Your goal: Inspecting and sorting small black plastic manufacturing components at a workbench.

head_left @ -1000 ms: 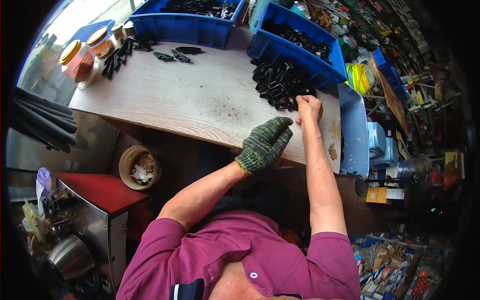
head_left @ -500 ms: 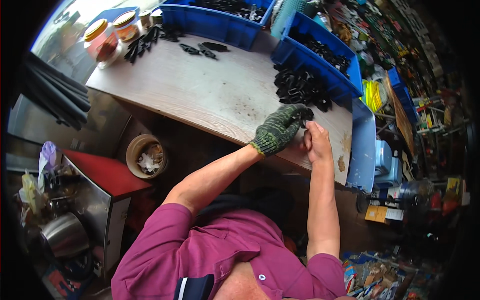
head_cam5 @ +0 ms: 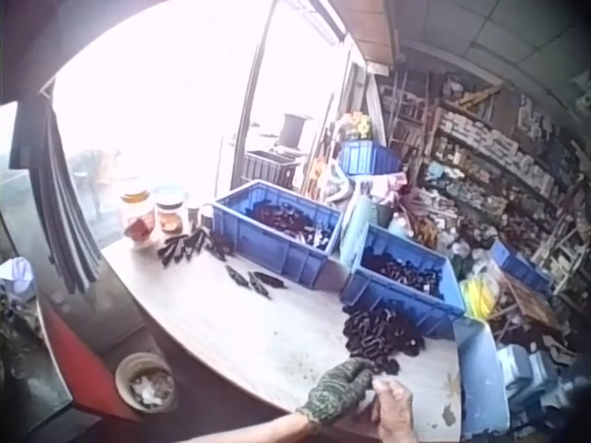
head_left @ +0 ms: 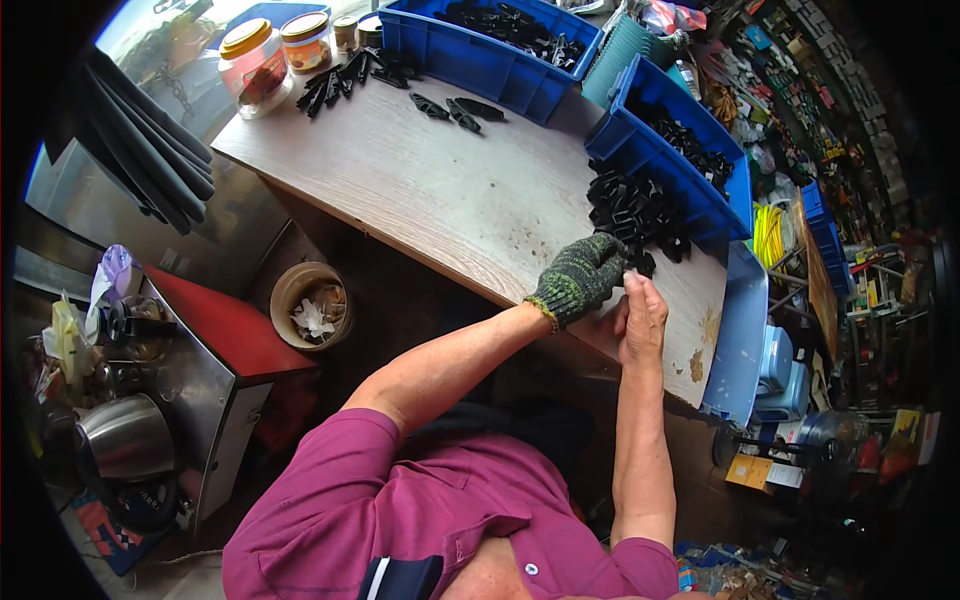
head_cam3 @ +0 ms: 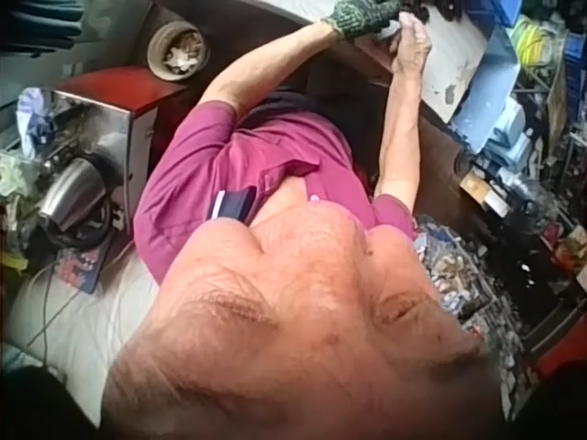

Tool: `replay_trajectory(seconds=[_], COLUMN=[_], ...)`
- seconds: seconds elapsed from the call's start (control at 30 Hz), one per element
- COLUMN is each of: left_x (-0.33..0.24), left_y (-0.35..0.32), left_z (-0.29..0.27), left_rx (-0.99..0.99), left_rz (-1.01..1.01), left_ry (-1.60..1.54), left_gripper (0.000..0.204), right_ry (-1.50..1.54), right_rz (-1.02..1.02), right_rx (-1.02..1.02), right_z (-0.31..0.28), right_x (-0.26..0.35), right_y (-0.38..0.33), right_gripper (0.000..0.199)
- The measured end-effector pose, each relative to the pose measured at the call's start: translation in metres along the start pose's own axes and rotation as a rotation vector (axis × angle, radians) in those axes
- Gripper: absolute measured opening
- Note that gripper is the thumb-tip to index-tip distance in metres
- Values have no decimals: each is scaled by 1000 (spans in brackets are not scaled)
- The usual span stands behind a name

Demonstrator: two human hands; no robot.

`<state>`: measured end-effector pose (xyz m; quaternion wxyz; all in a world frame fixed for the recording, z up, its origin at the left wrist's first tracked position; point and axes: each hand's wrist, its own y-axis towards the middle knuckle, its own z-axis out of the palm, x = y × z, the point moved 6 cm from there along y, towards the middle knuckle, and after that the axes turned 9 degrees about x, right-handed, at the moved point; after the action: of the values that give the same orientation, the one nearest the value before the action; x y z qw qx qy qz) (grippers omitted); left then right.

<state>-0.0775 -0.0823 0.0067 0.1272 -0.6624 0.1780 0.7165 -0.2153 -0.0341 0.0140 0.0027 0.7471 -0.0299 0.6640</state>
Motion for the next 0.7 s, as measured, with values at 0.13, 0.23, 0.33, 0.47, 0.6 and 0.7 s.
replay_trajectory(seconds=[0.13,0.23,0.33,0.47,0.6,0.7], left_x=[0,-6,-29,-32,-40,-39], left_y=[3,-13,-5,14,26,32], left_z=[-2,-36,-137,-262,-286,-282], left_rx=[122,-138,-342,-479,-289,-200], left_rz=[-190,335,370,218,149,55], left_ry=[-66,331,964,1556,1521,1535], left_gripper=[27,28,41,39,35,31], right_ry=[-54,87,156,204,220,225], right_rz=[-61,-66,54,74,77,82], right_rx=[-57,-43,-110,-140,-157,-167], right_z=[6,11,13,17,15,15], right_x=[-2,-5,-2,1,0,0], right_y=[1,-2,-6,-4,-6,-8], right_gripper=[28,29,30,30,31,31])
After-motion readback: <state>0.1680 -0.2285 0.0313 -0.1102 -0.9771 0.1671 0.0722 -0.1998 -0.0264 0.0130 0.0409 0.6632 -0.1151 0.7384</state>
